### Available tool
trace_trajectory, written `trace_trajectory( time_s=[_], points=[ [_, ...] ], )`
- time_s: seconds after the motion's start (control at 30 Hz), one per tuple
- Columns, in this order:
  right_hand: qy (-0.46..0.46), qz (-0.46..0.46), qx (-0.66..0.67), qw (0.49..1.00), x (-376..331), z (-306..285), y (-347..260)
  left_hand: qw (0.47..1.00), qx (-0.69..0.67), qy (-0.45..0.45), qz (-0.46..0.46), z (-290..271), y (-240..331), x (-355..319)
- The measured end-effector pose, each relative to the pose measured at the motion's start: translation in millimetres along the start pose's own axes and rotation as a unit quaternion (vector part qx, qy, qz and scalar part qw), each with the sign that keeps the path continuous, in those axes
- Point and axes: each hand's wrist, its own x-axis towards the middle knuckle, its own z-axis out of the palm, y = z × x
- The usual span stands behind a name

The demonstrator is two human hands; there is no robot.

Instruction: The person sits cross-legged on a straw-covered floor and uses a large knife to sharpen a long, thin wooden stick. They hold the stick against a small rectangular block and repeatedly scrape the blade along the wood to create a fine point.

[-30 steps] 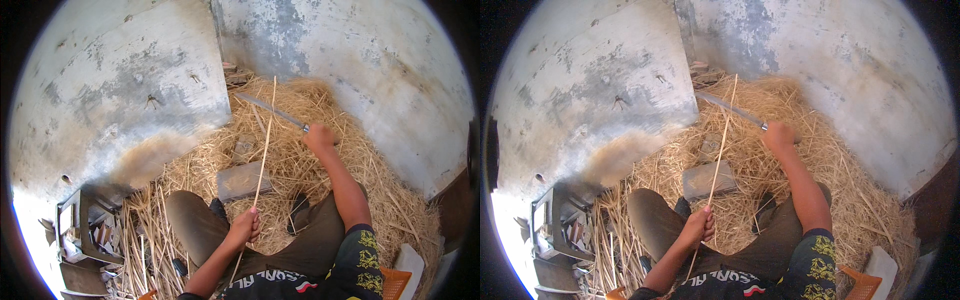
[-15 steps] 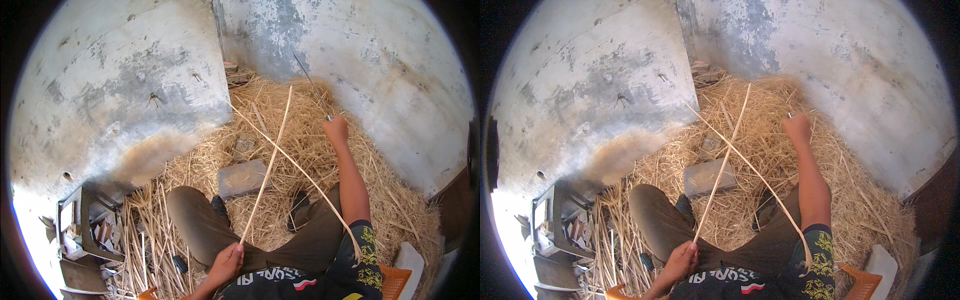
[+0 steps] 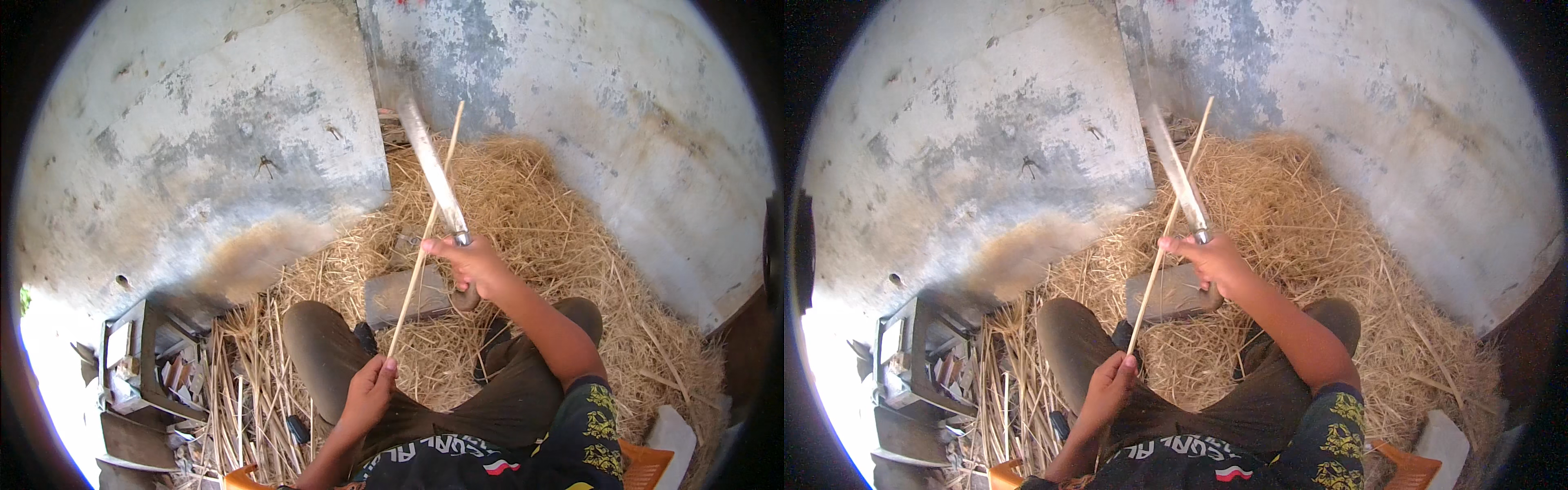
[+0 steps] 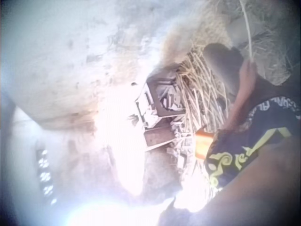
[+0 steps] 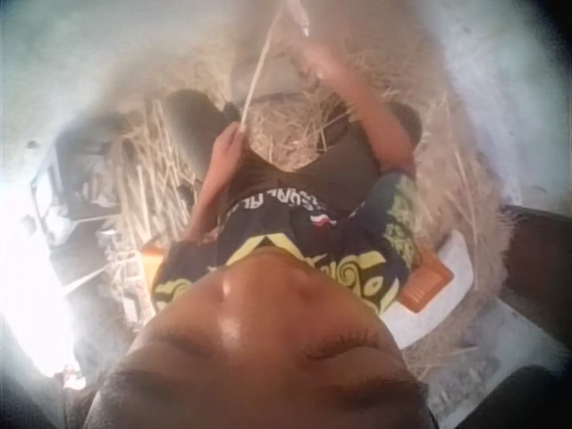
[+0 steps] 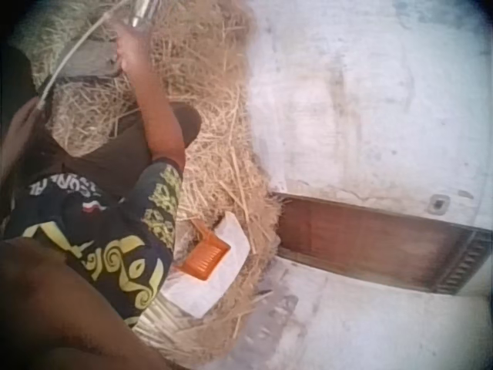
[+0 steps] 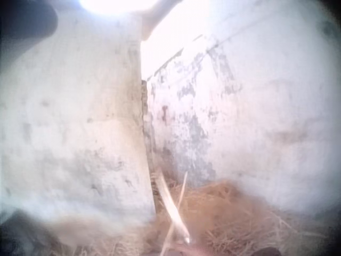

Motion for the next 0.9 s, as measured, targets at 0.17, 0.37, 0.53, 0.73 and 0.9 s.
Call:
trace_trajectory(
  time_s=[0.17,0.37,0.53,0.73,0.9],
  points=[
    [0.029,-0.074,-0.092,0.993,12.8,-3.1,15.9,1.000,0.009,-0.004,0.010,-1.1,-11.8,3.6],
    [0.243,-0.087,-0.358,0.897,36.0,-64.7,-9.2,0.995,-0.082,-0.014,-0.057,-8.8,1.8,2.4],
    [0.315,-0.054,-0.488,0.812,44.8,-126.8,3.7,0.978,-0.176,-0.078,-0.078,-1.5,11.3,15.3],
    [0.267,-0.102,-0.429,0.857,36.5,-107.3,-1.2,0.972,-0.192,-0.095,-0.094,13.8,10.1,24.8],
    [0.135,-0.151,-0.257,0.945,26.9,-61.2,-9.1,0.977,-0.173,-0.112,-0.062,22.9,21.8,22.7]
  ],
)
